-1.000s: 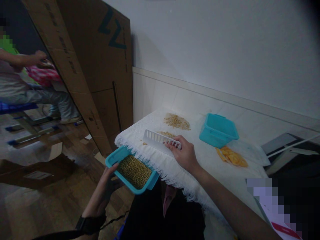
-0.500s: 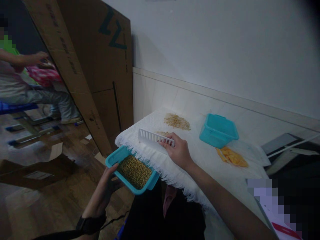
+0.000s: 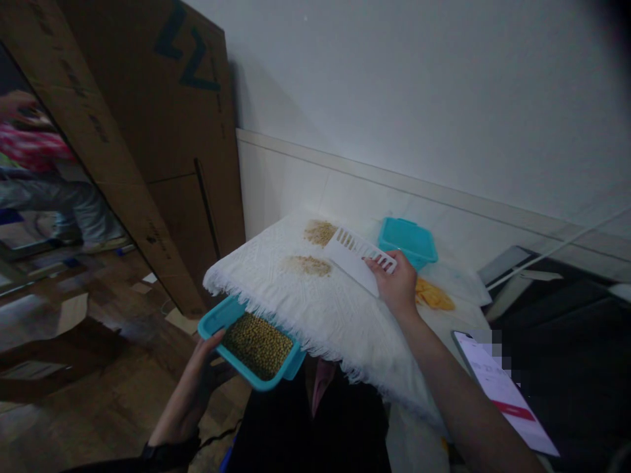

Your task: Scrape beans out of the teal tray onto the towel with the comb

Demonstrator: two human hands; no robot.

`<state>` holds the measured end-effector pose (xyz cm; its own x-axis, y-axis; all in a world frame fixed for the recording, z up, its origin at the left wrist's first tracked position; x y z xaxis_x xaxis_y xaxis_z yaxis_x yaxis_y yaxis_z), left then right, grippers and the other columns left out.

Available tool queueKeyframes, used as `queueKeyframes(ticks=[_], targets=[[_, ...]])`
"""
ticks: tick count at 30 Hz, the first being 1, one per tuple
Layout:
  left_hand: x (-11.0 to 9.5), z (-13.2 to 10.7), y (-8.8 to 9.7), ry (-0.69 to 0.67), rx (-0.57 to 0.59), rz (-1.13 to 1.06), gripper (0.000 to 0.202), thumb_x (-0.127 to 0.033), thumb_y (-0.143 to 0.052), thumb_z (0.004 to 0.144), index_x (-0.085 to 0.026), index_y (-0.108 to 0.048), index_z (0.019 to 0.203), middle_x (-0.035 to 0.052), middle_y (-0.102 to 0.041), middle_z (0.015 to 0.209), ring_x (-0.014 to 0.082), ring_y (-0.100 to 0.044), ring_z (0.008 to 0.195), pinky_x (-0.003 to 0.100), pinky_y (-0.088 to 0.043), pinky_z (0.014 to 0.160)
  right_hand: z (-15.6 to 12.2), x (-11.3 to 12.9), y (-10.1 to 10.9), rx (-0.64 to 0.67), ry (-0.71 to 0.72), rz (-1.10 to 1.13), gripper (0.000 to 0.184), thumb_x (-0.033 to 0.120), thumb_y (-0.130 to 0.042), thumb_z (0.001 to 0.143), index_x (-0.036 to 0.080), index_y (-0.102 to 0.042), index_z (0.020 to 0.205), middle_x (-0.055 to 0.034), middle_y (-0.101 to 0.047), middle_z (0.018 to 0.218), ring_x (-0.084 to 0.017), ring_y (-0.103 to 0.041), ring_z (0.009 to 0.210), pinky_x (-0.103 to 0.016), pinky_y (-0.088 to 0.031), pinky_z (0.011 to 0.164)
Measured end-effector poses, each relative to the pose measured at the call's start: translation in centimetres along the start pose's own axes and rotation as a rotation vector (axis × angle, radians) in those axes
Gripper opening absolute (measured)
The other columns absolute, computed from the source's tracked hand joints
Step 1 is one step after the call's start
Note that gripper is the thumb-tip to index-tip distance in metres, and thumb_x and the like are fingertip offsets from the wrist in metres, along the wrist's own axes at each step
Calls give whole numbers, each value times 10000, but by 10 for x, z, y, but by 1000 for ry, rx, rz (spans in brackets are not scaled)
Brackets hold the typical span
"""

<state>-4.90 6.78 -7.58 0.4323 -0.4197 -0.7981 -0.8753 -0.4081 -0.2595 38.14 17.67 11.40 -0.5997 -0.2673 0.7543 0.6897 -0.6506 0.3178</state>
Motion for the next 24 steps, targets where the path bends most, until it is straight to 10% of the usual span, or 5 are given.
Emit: queueKeyframes(ticks=[12,24], targets=[[25,-23,-42,38,100,51,763,-572,-926,851,-273,-719,1522,146,-852,1299,351,-864,1039,452,-713,877,-5,-16,-1,97,-6,-51,306,479,-809,803,283,-574,807,11,-682,700,-233,-622,685,-342,-485,692],[40,-24,-48,60,135,55,884,-612,-961,794,-276,-677,1561,110,-827,1078,364,-862,997,477,-705,884,-7,5,9,94,73,-31,238,416,-783,806,286,-584,814,12,-675,696,-229,-621,670,-324,-471,665]])
Point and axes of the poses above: each hand's wrist, its own z-axis towards the middle knuckle, its own y-axis out of the back of the hand, x = y × z, the point moved 6 cm from there along z, towards the middle knuckle
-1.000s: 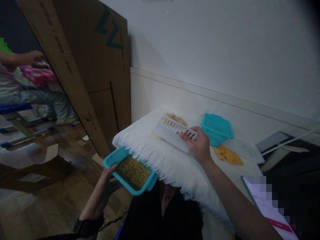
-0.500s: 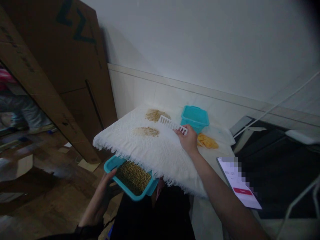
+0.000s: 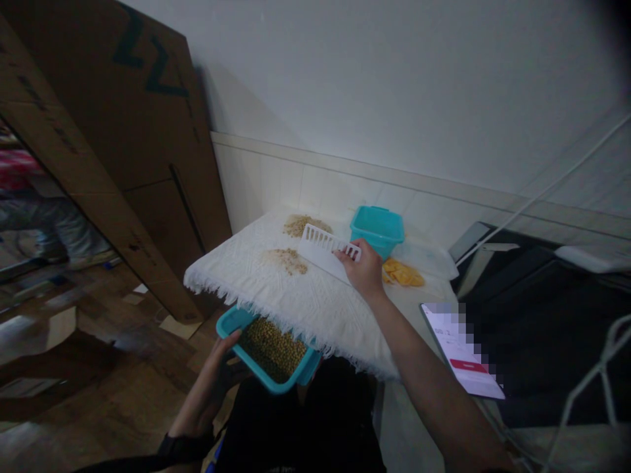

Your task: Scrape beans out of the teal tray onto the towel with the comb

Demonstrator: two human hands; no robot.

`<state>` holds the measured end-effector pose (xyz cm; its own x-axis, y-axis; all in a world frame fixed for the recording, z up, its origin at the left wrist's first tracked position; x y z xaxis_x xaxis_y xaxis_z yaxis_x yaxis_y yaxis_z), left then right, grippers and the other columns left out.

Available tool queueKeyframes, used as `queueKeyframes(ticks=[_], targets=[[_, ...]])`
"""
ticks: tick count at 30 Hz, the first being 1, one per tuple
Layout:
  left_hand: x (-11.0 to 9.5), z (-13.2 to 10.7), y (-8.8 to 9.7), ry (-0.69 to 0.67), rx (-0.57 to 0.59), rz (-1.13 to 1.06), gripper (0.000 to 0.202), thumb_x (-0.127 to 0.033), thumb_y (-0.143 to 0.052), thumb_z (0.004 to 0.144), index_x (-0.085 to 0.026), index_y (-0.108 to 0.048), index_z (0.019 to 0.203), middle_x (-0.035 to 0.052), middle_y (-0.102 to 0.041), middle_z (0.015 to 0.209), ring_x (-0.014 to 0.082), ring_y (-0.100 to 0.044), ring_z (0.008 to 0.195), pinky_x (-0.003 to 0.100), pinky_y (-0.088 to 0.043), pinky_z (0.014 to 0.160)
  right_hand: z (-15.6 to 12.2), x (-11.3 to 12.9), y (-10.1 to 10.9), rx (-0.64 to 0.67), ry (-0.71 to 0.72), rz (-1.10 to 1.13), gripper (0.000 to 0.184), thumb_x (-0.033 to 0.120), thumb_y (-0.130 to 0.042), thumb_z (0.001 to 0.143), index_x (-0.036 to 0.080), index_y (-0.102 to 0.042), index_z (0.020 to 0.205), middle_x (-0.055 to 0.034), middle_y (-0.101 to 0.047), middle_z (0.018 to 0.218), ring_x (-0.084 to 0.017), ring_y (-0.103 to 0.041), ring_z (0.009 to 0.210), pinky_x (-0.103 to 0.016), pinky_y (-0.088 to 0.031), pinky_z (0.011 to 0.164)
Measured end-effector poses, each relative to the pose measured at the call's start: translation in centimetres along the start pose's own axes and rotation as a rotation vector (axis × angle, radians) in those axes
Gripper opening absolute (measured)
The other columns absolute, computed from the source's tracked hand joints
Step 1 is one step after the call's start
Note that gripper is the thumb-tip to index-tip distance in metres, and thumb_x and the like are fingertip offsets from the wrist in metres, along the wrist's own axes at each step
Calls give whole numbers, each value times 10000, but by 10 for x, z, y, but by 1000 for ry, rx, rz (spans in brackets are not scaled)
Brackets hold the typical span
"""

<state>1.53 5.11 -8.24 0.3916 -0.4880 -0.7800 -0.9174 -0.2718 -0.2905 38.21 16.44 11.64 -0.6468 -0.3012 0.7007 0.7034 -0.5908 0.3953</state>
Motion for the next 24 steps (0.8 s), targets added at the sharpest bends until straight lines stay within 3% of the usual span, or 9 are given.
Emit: queueKeyframes(ticks=[7,12,17,24], targets=[[-1,-5,-8,5,18,24,861,-611,-955,801,-278,-673,1544,129,-831,1171,307,-848,912,404,-692,762,9,-2,15,33,1,-60,239,350,-813,725,279,-588,758,27,-668,664,-212,-592,629,-326,-455,654],[-1,-7,-11,-16,27,9,757,-583,-939,826,-284,-673,1468,57,-787,995,323,-847,886,442,-700,771,8,7,17,66,16,-27,232,353,-814,715,274,-598,741,35,-661,661,-195,-568,615,-321,-444,644],[-2,-6,-10,-52,59,22,761,-567,-921,863,-329,-634,1526,51,-792,1040,315,-840,896,457,-710,803,-5,6,38,21,13,-19,241,393,-820,738,270,-614,761,42,-640,652,-192,-558,610,-318,-438,633],[-10,-13,-13,-55,38,45,700,-520,-852,925,-322,-636,1560,119,-797,1334,313,-849,935,426,-710,773,-31,2,45,19,-28,5,298,502,-807,742,275,-615,752,34,-625,622,-200,-553,595,-319,-423,604]])
Point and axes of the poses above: each hand's wrist, its own z-axis towards the middle knuckle, its own y-axis out of the back of the hand, x = y × z, the point moved 6 cm from there along z, towards the middle knuckle
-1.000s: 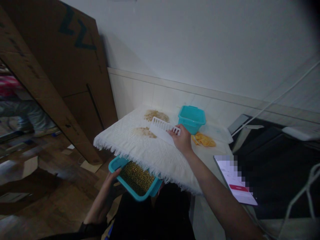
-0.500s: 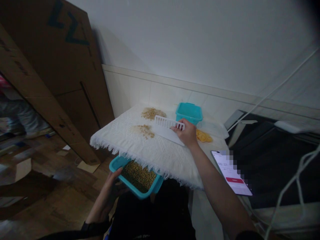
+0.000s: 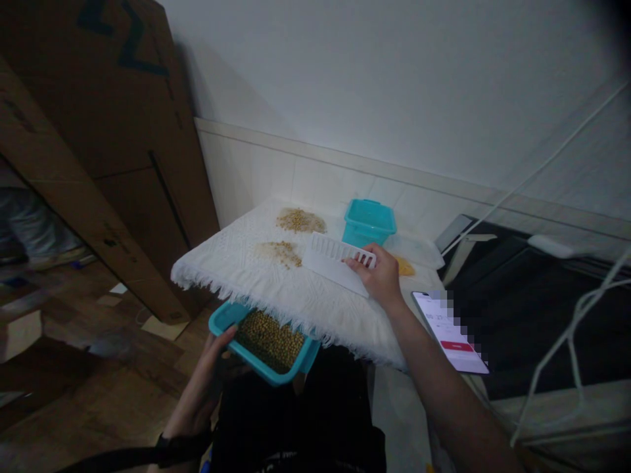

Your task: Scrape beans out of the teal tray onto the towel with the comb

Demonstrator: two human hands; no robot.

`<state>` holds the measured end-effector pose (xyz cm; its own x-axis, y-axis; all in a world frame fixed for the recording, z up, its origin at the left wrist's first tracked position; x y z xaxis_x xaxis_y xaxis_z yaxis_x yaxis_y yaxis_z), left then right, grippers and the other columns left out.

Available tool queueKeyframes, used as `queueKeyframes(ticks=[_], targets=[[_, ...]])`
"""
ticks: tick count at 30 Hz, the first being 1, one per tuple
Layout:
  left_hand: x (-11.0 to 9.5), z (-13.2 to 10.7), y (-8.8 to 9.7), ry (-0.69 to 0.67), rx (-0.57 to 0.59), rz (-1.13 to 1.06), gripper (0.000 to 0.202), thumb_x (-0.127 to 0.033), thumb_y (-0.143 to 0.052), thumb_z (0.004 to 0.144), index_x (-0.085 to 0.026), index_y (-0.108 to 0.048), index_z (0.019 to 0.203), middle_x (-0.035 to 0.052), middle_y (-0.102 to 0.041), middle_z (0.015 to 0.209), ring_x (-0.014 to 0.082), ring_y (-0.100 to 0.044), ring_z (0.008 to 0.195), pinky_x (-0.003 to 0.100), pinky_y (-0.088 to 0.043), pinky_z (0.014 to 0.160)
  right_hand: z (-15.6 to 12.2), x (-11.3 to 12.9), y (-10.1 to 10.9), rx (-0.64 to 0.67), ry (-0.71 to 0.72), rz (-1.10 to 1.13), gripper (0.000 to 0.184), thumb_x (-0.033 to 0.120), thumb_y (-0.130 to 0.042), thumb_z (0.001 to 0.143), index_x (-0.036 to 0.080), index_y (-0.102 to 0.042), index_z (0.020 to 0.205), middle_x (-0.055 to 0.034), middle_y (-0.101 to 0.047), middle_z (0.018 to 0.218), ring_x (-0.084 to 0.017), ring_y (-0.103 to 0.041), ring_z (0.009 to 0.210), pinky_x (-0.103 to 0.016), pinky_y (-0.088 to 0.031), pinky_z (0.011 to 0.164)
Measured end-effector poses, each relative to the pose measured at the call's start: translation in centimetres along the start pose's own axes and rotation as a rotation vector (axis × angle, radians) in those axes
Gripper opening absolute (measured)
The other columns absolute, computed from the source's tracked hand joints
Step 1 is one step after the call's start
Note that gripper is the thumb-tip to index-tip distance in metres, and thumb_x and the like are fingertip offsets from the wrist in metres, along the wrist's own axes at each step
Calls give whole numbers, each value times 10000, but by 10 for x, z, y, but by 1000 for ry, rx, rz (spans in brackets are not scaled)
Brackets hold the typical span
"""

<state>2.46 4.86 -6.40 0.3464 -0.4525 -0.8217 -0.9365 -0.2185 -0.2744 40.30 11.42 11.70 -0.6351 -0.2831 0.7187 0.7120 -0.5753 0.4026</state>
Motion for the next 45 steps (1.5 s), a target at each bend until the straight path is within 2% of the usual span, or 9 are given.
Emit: queueKeyframes(ticks=[6,9,13,21,31,34,39,45], targets=[[-3,2,3,-16,12,-21,733,-533,-918,870,-312,-692,1532,101,-808,1216,308,-847,897,436,-723,770,-2,0,-8,8,-3,16,320,534,-793,747,280,-598,744,34,-614,620,-203,-563,597,-323,-428,607],[-1,3,5,0,12,-47,783,-542,-951,834,-298,-696,1533,118,-826,1236,325,-853,903,461,-726,781,-3,1,-11,26,-1,31,321,538,-794,758,280,-603,749,35,-624,625,-199,-566,599,-318,-436,606],[-2,1,4,-2,11,-55,744,-529,-933,857,-307,-703,1529,129,-839,1302,323,-859,941,453,-725,799,-4,2,-15,43,6,30,317,531,-805,761,277,-616,752,39,-627,616,-195,-558,593,-316,-445,608],[0,3,8,9,13,-75,794,-570,-948,830,-300,-687,1529,117,-847,1241,346,-852,994,498,-730,871,-6,9,-25,55,10,54,324,536,-811,764,273,-623,744,45,-606,604,-184,-535,571,-317,-442,595],[0,7,10,43,-51,-71,811,-562,-976,769,-328,-720,1502,124,-808,1385,316,-855,943,411,-713,728,-7,16,-42,76,45,52,319,536,-811,808,276,-633,761,45,-614,601,-183,-541,561,-304,-427,569],[0,7,11,61,-58,-64,828,-564,-981,765,-346,-713,1518,117,-811,1378,306,-854,912,390,-702,704,-8,18,-45,77,62,54,328,549,-812,826,279,-636,766,37,-627,615,-189,-552,568,-307,-440,572],[2,9,12,47,-39,-62,847,-593,-992,740,-326,-725,1499,115,-827,1354,299,-852,885,422,-721,748,-8,20,-47,97,44,60,369,592,-815,830,284,-619,771,32,-626,615,-193,-553,571,-304,-446,560],[4,10,13,27,-17,-75,859,-603,-996,742,-305,-705,1494,113,-834,1302,316,-855,958,447,-732,810,-11,24,-50,120,51,78,311,527,-819,808,280,-633,772,33,-630,625,-189,-547,568,-307,-459,573]])
Point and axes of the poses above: each hand's wrist, its own z-axis towards the middle knuckle, its own y-axis out of the back of the hand, x = y × z, the point moved 6 cm from there along z, towards the middle knuckle
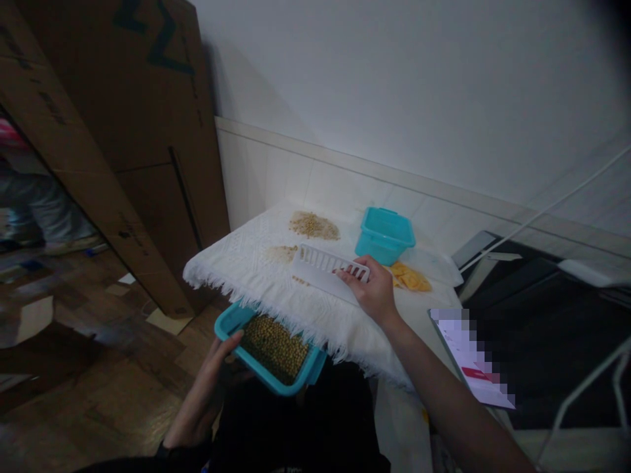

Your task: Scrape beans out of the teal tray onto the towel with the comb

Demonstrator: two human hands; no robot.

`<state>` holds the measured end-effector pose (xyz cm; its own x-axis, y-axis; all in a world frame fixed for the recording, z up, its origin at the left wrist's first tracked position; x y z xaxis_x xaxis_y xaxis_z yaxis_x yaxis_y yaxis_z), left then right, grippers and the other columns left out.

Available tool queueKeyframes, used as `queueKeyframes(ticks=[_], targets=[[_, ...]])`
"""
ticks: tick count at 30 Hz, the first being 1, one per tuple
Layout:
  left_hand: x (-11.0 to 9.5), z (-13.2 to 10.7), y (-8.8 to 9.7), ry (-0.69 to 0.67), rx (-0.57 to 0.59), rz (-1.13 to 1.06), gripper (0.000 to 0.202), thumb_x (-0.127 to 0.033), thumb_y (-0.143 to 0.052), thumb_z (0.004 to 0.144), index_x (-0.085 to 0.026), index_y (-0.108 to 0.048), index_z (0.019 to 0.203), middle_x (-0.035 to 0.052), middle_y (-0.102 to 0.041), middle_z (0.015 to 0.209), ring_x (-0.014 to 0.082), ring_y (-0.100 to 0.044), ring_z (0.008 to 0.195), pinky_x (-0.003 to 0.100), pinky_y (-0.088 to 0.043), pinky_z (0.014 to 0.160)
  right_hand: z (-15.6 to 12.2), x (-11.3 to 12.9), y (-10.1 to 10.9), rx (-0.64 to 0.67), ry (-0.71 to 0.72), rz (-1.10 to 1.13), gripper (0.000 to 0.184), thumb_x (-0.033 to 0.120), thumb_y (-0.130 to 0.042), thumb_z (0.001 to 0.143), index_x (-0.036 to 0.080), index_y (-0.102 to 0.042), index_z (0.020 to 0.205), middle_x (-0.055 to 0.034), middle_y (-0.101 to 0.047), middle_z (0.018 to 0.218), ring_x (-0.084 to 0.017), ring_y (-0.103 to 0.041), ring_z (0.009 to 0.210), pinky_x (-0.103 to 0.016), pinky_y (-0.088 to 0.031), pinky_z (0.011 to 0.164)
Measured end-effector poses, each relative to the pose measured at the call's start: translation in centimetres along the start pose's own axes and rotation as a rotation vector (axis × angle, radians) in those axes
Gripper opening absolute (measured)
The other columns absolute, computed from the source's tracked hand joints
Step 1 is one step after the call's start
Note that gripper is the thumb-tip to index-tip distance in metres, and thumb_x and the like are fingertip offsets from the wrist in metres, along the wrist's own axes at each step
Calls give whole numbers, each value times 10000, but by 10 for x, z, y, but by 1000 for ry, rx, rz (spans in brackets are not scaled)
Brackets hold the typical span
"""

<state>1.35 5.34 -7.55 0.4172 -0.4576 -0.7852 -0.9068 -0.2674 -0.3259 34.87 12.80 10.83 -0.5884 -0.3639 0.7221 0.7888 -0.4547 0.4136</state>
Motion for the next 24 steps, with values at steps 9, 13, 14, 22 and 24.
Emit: queueKeyframes(ticks=[9,13,14,22,24], targets=[[-2,-3,-2,18,-32,-4,886,-603,-997,695,-306,-704,1477,74,-850,1074,319,-854,872,406,-720,706,-1,0,-3,-16,15,-4,308,528,-827,822,276,-654,782,34,-646,633,-191,-558,579,-306,-455,574],[0,-1,-1,14,-24,14,875,-612,-983,723,-326,-697,1499,68,-824,1058,334,-848,895,436,-731,738,-2,0,-7,18,7,27,291,508,-828,820,275,-656,786,32,-657,648,-186,-557,579,-306,-464,576],[0,-1,-1,15,-28,18,865,-608,-977,735,-334,-695,1505,73,-821,1100,334,-847,905,445,-734,747,-3,0,-8,27,5,37,288,502,-830,821,274,-657,788,32,-661,653,-185,-560,580,-305,-465,577],[0,-4,-3,45,-32,22,912,-653,-990,702,-362,-688,1512,91,-785,1222,361,-837,999,495,-725,851,-13,4,-10,52,3,78,284,493,-839,835,271,-663,811,35,-663,651,-177,-557,559,-302,-449,562],[0,-4,-4,53,-22,11,933,-656,-992,700,-360,-675,1526,93,-787,1251,360,-839,1002,506,-722,887,-14,6,-9,59,-4,82,288,495,-839,830,271,-660,809,35,-663,646,-176,-555,551,-301,-450,555]])
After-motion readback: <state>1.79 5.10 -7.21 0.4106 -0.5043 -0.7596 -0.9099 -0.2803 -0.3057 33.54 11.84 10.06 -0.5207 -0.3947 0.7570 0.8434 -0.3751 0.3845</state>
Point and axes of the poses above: each hand's wrist, its own z-axis towards the middle knuckle, its own y-axis out of the back of the hand, x = y × z, the point moved 6 cm from there along z, towards the middle knuckle
